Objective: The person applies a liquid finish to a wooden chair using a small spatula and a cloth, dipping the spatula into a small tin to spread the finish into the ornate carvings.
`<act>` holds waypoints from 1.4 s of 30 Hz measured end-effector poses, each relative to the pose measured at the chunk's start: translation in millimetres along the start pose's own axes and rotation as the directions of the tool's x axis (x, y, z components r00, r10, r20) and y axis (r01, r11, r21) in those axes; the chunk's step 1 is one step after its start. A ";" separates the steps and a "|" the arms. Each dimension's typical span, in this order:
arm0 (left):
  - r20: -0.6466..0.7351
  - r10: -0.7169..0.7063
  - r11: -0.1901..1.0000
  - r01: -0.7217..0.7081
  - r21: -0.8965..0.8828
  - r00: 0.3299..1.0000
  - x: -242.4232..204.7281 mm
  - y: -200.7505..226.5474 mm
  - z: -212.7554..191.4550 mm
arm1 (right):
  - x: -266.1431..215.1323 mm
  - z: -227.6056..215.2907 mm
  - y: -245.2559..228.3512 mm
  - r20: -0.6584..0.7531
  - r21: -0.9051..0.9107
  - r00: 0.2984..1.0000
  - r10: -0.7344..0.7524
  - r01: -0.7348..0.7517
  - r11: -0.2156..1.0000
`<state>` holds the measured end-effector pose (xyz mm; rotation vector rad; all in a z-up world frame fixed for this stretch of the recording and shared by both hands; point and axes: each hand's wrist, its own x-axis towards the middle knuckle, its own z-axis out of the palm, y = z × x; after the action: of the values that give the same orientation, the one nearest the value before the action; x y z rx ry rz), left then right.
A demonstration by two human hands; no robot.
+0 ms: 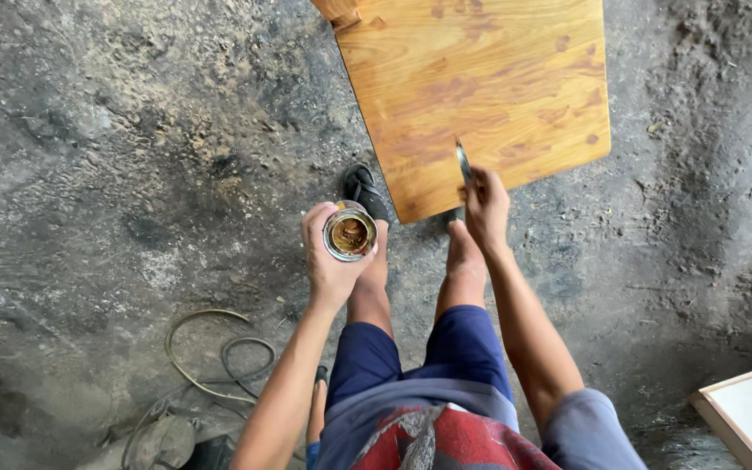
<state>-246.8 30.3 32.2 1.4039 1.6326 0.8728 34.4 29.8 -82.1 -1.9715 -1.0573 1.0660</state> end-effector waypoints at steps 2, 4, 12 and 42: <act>0.007 0.006 1.000 -0.005 -0.014 1.000 -5.8 5.4 -0.4 | -40.3 -22.8 17.1 0.009 0.043 0.984 0.180 -0.180 0.983; -0.004 0.013 1.000 -0.013 -0.011 1.000 -12.3 11.0 -5.9 | -70.4 -35.3 30.8 0.016 0.070 0.965 0.262 -0.262 0.962; 0.041 -0.126 0.974 0.132 -0.185 0.991 -63.0 20.8 18.4 | -89.5 -30.7 47.7 0.073 0.161 0.990 0.119 -0.130 0.978; 0.231 0.057 0.997 -0.046 -0.056 0.971 60.7 -79.1 -279.2 | 121.8 303.4 -81.7 -0.324 0.623 0.873 0.365 -0.094 0.777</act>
<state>-535.8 77.7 78.7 1.4603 1.3938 0.7423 -217.0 222.9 -196.4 -1.7104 -0.1839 0.8778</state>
